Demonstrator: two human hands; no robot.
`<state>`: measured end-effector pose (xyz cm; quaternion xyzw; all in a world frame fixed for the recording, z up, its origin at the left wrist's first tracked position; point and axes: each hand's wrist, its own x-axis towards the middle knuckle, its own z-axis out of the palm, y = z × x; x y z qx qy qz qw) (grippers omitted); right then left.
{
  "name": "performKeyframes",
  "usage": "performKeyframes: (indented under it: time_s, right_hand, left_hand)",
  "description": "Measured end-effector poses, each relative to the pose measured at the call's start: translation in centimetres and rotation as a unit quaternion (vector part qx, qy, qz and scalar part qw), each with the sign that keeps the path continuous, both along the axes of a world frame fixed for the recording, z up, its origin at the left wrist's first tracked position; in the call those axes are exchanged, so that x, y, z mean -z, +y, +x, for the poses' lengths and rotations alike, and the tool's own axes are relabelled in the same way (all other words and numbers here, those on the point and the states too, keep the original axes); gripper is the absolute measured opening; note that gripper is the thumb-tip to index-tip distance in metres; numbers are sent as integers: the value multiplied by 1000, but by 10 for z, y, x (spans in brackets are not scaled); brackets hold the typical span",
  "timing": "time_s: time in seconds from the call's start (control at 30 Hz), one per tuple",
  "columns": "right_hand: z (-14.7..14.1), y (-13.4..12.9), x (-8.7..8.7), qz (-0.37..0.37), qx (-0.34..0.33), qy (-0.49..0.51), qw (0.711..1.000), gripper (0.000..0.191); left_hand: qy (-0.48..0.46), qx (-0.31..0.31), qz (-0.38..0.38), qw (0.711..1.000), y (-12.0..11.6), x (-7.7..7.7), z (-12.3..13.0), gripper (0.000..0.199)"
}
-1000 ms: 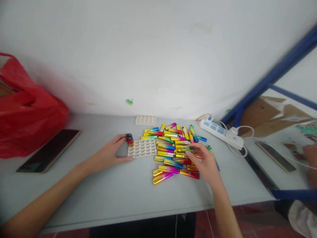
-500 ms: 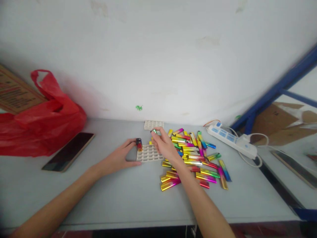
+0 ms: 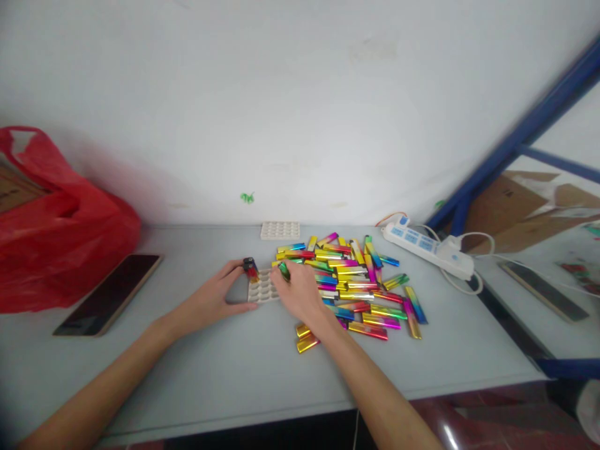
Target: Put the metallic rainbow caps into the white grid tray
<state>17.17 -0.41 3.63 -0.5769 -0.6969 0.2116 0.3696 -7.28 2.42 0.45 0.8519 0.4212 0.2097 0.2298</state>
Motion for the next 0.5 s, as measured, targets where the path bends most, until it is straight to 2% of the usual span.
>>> performKeyframes:
  time_s: [0.23, 0.5]
  right_hand:
    - [-1, -2, 0, 20, 12, -1, 1000, 50]
    - [1, -2, 6, 43, 21, -51, 998, 34]
  left_hand:
    - [3, -2, 2, 1000, -1, -3, 1, 73]
    - [11, 1, 2, 1000, -1, -3, 0, 73]
